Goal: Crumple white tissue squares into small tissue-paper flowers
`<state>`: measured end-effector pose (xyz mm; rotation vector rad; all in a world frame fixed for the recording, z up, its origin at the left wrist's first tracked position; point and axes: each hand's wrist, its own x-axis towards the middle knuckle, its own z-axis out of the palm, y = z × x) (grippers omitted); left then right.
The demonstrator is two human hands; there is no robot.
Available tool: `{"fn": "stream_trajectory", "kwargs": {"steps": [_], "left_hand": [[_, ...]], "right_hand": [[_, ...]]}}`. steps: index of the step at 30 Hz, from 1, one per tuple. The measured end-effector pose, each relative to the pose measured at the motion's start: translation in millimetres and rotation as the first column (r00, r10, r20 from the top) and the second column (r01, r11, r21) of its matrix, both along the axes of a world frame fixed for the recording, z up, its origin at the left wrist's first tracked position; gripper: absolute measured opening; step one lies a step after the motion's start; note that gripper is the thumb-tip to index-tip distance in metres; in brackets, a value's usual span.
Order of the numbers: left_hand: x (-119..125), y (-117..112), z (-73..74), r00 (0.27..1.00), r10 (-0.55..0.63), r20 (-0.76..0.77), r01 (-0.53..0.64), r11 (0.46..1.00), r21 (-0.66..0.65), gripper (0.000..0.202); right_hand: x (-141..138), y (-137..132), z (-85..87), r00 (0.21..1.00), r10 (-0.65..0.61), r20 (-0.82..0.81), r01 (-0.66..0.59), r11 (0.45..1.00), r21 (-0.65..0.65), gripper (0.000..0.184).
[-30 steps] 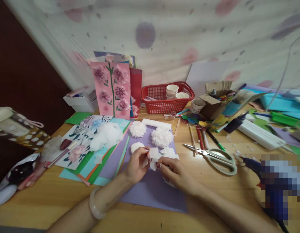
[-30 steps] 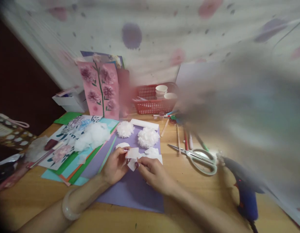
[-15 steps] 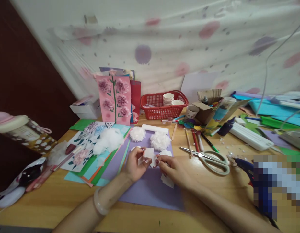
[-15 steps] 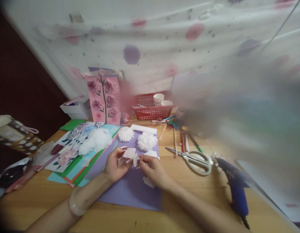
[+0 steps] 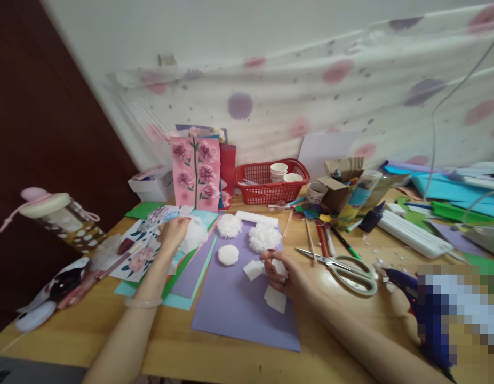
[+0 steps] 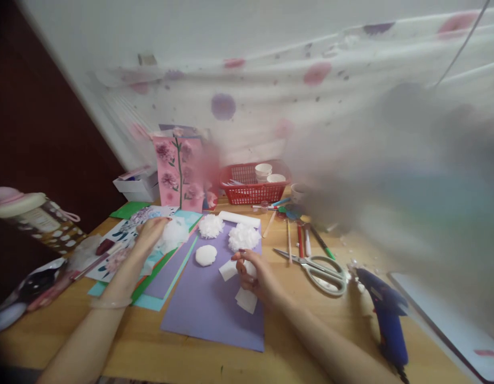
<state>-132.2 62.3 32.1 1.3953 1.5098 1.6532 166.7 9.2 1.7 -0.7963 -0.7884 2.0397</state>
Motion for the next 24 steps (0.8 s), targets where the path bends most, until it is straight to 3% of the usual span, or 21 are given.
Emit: {"fn": "stream_trajectory", "kwargs": {"steps": [3,4,8,11,13,14,16,19,22,24], "left_hand": [[-1,-3,1.2,0.972,0.197,-0.129,-0.193,0.980,0.044,0.008],[3,-4,3.0,0.958,0.238,-0.162,-0.229,0.971,0.069,0.011],[36,-13,9.6,0.933,0.251,-0.259,-0.211,0.962,0.174,0.023],[79,-32,5.6,0.948,0.076,-0.310,-0.025,0.986,0.168,0.015],[107,-50,-0.6,0.900,-0.274,-0.340,0.307,0.951,0.047,0.016],[119,-58,-3.9,0.862,-0.344,-0.374,0.378,0.926,0.020,0.016],[135,-70,-10.3,0.794,-0.371,-0.482,0.423,0.906,-0.002,0.013],[141,-77,-18.7,0.715,-0.396,-0.576,0.464,0.885,-0.031,0.024],[137,-76,-23.5,0.702,-0.428,-0.569,0.497,0.867,-0.039,0.011],[134,-75,-23.1,0.728,-0.439,-0.527,0.495,0.868,-0.039,0.012]], "right_hand": [[1,3,1.4,0.995,-0.041,-0.086,0.035,0.997,-0.076,0.021],[1,3,2.3,0.993,-0.054,-0.107,0.044,0.995,-0.091,0.023],[1,4,5.5,0.973,-0.091,-0.212,0.051,0.981,-0.188,0.027],[1,4,6.4,0.948,-0.083,-0.308,0.007,0.971,-0.239,0.028],[1,3,6.8,0.933,-0.045,-0.357,-0.034,0.977,-0.212,0.030],[1,2,7.0,0.925,-0.022,-0.379,-0.056,0.979,-0.194,0.031],[0,0,6.9,0.916,0.023,-0.402,-0.097,0.982,-0.165,0.033],[-2,-3,5.0,0.928,0.072,-0.366,-0.140,0.977,-0.163,0.038],[-3,-2,0.9,0.941,0.060,-0.332,-0.127,0.975,-0.184,0.037],[-3,-1,-1.6,0.938,0.053,-0.343,-0.123,0.975,-0.186,0.034]]}}
